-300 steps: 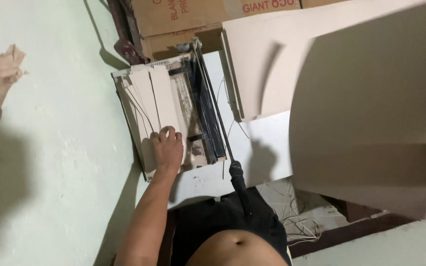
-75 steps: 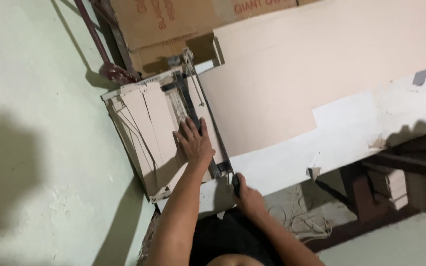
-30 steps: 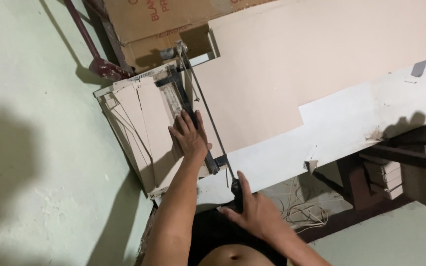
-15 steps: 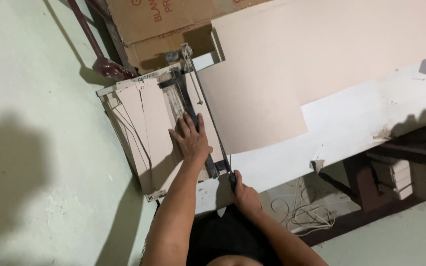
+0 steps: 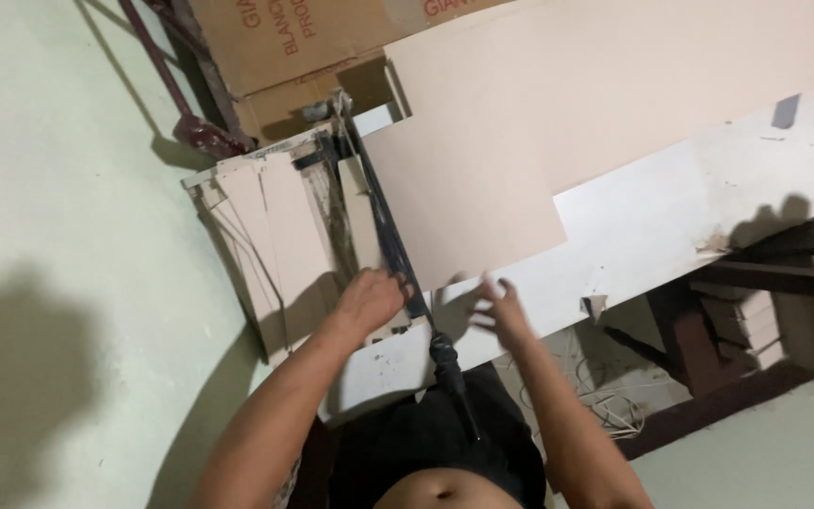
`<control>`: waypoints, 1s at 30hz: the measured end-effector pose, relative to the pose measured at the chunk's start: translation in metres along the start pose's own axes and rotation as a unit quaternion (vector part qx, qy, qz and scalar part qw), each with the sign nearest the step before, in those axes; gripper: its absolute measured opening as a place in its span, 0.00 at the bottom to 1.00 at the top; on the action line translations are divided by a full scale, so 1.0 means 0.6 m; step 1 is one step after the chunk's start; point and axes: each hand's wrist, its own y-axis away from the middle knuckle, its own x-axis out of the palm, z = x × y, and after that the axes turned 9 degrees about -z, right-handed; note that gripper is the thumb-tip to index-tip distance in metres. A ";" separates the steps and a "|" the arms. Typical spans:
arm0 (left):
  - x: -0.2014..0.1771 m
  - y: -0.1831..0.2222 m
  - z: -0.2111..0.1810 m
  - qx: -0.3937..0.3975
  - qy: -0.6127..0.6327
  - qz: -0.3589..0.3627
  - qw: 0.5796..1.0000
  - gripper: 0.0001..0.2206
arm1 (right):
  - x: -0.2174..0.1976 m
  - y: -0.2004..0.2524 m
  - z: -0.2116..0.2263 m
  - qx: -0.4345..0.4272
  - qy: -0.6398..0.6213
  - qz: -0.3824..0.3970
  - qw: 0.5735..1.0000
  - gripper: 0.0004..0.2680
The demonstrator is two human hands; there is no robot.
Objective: Cutting sheets of cardboard using a manual paper cutter.
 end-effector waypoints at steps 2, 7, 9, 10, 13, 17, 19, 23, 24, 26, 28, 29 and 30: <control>-0.007 0.038 0.009 -0.018 -0.066 0.136 0.988 0.07 | 0.004 -0.040 0.024 0.025 -0.176 0.031 0.984 0.21; -0.138 0.134 0.071 -0.088 -0.087 0.105 0.987 0.12 | -0.015 -0.081 -0.037 0.016 -0.196 0.002 0.980 0.20; -0.151 0.118 0.069 -0.119 -0.053 0.017 0.991 0.11 | -0.011 -0.053 -0.049 0.024 -0.144 0.010 0.989 0.17; -0.166 0.102 0.063 -0.162 0.015 -0.015 0.987 0.16 | -0.005 -0.061 -0.060 0.001 -0.111 0.015 0.994 0.16; -0.230 0.063 0.040 -0.258 0.097 -0.011 0.961 0.26 | 0.013 -0.078 -0.045 -0.036 -0.045 0.032 0.998 0.17; -0.189 -0.003 0.031 -0.353 0.155 0.049 0.921 0.49 | 0.025 -0.082 -0.002 -0.050 -0.010 0.037 0.998 0.20; -0.176 -0.017 0.028 -0.368 0.154 0.072 0.914 0.52 | 0.027 -0.099 -0.012 -0.053 0.011 0.039 0.998 0.18; -0.138 -0.036 0.034 -0.393 0.118 0.104 0.906 0.54 | 0.023 -0.070 0.045 -0.060 0.333 0.073 0.938 0.25; -0.127 -0.032 0.026 -0.391 0.119 0.105 0.906 0.54 | 0.018 -0.003 0.058 -0.058 0.333 0.072 0.938 0.25; -0.116 -0.038 0.034 -0.389 0.134 0.098 0.906 0.57 | 0.016 0.117 0.109 -0.204 0.419 0.094 0.880 0.23; -0.111 -0.045 0.035 -0.396 0.112 0.152 0.898 0.60 | 0.032 0.274 0.162 -0.145 0.471 0.104 0.864 0.30; -0.112 -0.060 0.044 -0.403 0.085 0.195 0.890 0.63 | 0.042 0.346 0.196 -0.096 0.517 0.109 0.844 0.44; -0.117 -0.060 0.041 -0.401 0.085 0.193 0.892 0.63 | 0.066 0.297 0.116 -0.095 0.516 0.106 0.845 0.44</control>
